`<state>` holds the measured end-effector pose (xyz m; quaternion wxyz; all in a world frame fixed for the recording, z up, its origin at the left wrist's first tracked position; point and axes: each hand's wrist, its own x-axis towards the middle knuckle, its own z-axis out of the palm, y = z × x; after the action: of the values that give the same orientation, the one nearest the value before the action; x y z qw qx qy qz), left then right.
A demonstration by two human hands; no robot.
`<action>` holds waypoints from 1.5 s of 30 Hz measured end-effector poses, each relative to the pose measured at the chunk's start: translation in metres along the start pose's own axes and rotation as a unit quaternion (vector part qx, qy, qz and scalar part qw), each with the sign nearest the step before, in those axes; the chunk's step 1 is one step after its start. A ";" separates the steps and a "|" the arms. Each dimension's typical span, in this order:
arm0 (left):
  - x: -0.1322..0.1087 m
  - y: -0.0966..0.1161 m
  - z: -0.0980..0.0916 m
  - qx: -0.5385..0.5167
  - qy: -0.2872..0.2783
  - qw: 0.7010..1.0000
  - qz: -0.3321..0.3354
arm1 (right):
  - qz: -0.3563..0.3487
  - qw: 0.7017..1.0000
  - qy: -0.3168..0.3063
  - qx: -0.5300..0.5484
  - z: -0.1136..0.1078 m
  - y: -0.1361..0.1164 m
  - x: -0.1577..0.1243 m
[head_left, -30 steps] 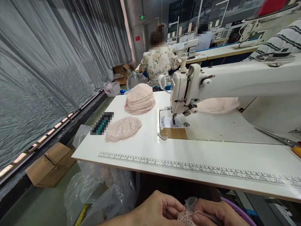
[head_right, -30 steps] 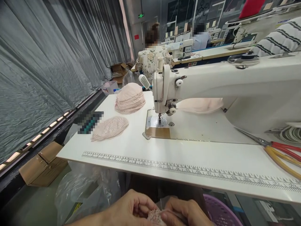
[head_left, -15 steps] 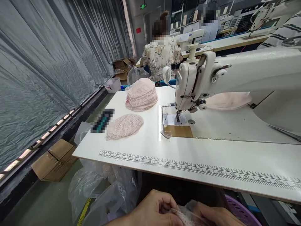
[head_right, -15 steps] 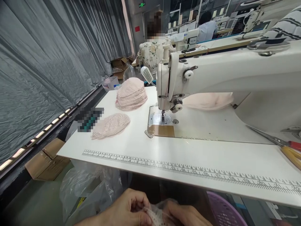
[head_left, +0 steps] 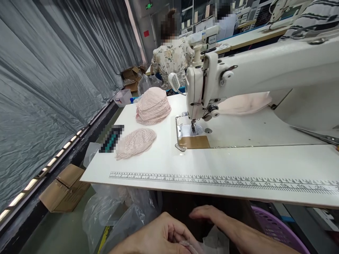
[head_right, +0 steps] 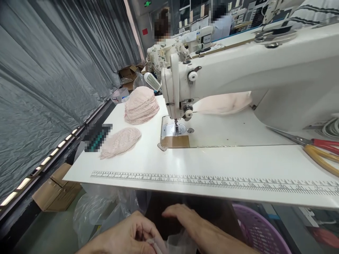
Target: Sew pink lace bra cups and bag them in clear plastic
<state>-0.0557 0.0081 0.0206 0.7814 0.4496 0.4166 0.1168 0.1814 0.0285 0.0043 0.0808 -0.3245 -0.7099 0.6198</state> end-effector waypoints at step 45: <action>0.002 -0.007 -0.019 0.021 0.037 0.996 -0.075 | 0.069 0.998 -0.009 -0.003 0.004 0.000 0.008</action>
<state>-0.0701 0.0173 0.0092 0.7627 0.4286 0.4799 0.0657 0.1729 0.0294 0.0013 0.0305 -0.3669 -0.6886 0.6247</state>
